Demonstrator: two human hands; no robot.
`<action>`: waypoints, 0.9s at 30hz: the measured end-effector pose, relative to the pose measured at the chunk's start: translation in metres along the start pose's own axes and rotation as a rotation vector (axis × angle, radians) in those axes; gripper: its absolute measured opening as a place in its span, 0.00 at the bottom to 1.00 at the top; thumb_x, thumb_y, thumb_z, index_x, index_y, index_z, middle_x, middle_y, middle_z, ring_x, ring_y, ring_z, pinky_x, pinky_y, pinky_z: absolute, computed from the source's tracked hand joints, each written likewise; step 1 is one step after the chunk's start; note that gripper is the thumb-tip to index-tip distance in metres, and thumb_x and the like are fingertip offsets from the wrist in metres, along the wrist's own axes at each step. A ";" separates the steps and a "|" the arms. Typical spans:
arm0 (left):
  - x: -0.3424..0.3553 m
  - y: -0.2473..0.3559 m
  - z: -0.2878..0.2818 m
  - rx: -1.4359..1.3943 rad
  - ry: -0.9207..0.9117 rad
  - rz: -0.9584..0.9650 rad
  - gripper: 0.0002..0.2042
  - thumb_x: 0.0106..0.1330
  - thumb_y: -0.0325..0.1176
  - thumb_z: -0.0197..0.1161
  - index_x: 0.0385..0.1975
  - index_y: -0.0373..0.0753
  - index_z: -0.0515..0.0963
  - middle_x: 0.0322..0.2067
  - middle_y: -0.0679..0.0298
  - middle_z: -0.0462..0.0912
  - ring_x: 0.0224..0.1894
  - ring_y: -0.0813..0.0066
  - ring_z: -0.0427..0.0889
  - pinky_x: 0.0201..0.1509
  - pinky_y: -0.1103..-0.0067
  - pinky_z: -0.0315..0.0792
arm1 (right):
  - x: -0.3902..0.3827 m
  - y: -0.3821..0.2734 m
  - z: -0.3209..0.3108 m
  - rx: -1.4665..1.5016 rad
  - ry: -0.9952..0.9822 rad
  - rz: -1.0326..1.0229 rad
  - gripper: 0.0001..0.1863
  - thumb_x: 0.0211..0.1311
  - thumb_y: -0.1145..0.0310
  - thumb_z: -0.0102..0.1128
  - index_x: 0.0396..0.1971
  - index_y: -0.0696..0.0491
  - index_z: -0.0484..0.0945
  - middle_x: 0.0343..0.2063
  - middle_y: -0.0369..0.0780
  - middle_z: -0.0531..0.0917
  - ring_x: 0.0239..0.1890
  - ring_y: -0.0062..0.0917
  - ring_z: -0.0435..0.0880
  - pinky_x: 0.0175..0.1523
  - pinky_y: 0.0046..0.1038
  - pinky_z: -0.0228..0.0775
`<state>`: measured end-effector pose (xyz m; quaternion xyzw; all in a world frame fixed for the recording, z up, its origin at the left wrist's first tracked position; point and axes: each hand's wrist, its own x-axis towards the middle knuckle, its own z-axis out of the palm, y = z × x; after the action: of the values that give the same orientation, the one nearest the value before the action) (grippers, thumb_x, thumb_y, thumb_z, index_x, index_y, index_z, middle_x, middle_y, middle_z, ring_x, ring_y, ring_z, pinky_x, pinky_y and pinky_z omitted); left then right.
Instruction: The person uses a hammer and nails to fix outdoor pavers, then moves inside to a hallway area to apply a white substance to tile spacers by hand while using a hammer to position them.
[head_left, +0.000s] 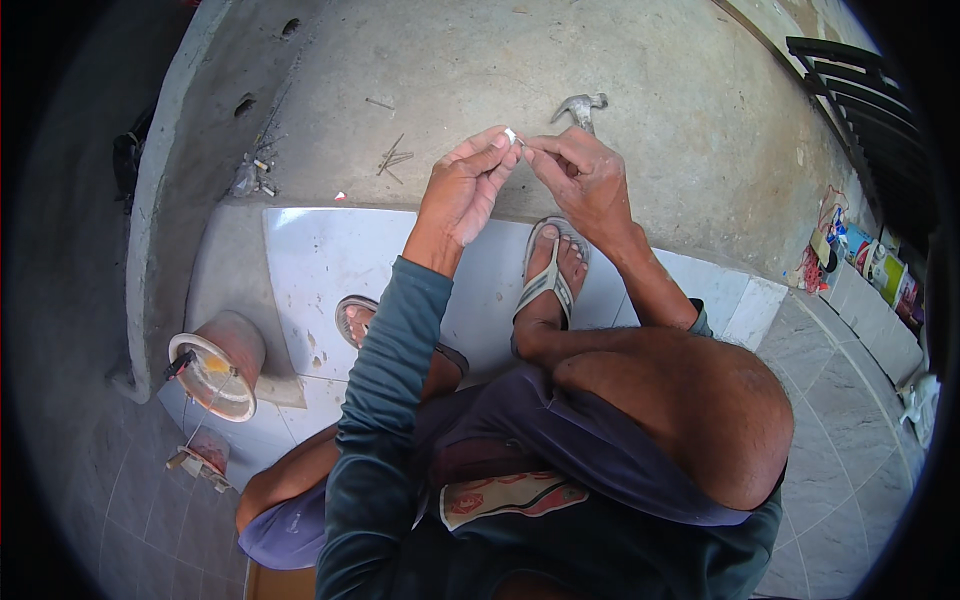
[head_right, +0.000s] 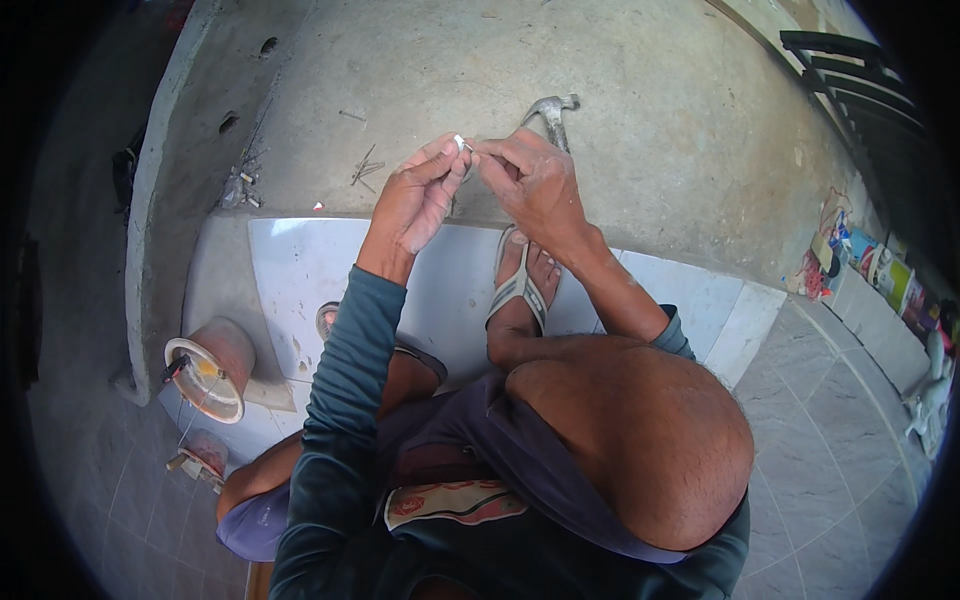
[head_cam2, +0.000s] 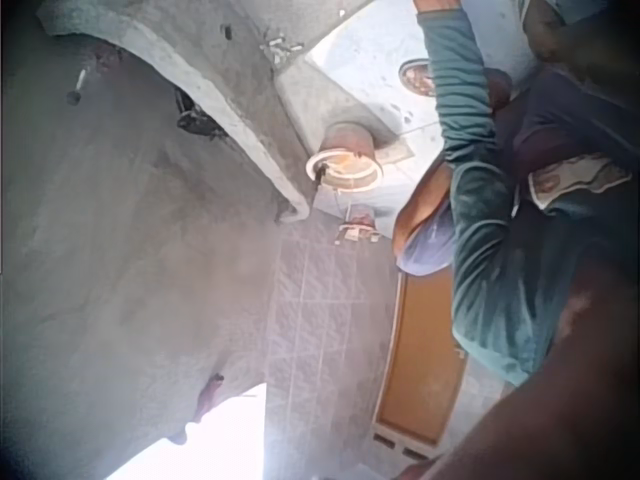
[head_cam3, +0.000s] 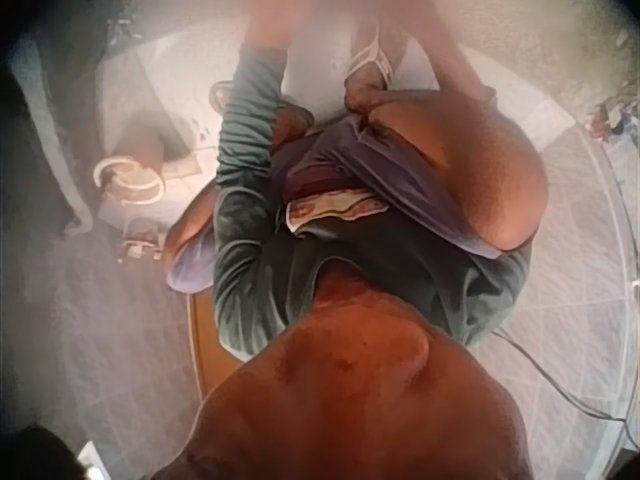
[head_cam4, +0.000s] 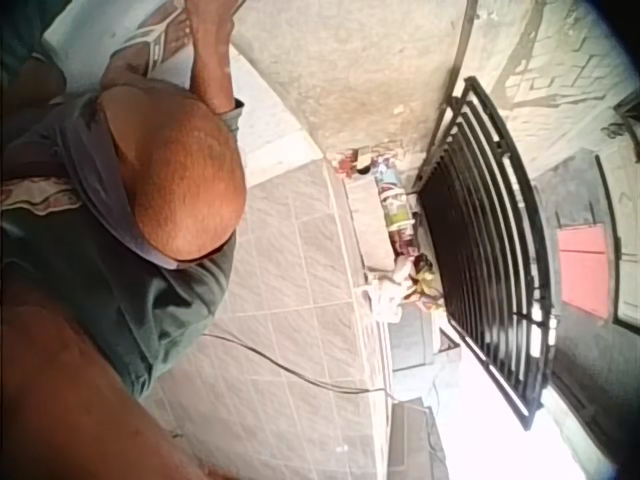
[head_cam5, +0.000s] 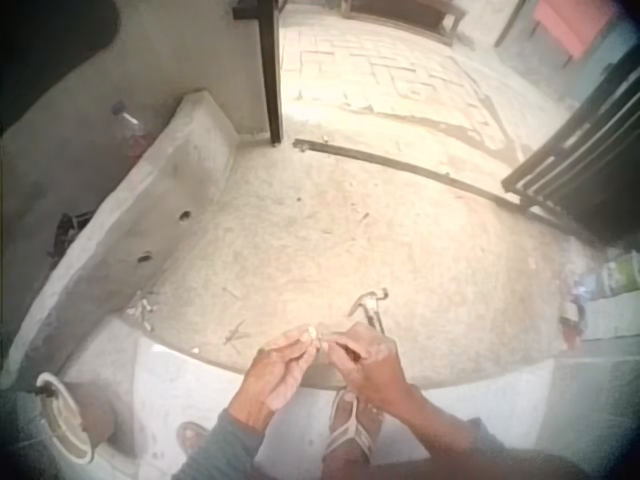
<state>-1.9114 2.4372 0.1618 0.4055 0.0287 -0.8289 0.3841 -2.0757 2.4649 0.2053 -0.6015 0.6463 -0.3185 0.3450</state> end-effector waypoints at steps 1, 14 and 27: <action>0.000 -0.001 0.001 0.013 0.014 0.008 0.11 0.69 0.21 0.58 0.48 0.24 0.73 0.45 0.52 0.80 0.46 0.71 0.82 0.54 0.84 0.79 | 0.000 0.001 -0.001 -0.027 -0.004 -0.020 0.08 0.60 0.72 0.67 0.39 0.53 0.87 0.21 0.35 0.75 0.22 0.16 0.71 0.27 0.21 0.63; -0.002 -0.005 -0.002 0.487 0.037 0.193 0.12 0.63 0.22 0.66 0.45 0.28 0.76 0.36 0.55 0.85 0.35 0.74 0.83 0.41 0.81 0.75 | 0.001 0.006 -0.006 0.448 -0.209 0.625 0.09 0.62 0.69 0.66 0.34 0.60 0.85 0.23 0.36 0.82 0.22 0.14 0.74 0.24 0.18 0.64; -0.001 -0.004 0.001 0.457 0.048 0.182 0.10 0.64 0.22 0.65 0.44 0.30 0.76 0.37 0.55 0.85 0.36 0.73 0.82 0.41 0.81 0.75 | 0.000 0.018 -0.007 1.138 -0.184 0.835 0.15 0.66 0.69 0.63 0.45 0.66 0.79 0.30 0.40 0.83 0.27 0.17 0.79 0.30 0.18 0.72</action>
<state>-1.9143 2.4405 0.1619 0.5024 -0.1871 -0.7660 0.3548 -2.0917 2.4659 0.1943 -0.0546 0.5244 -0.3959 0.7518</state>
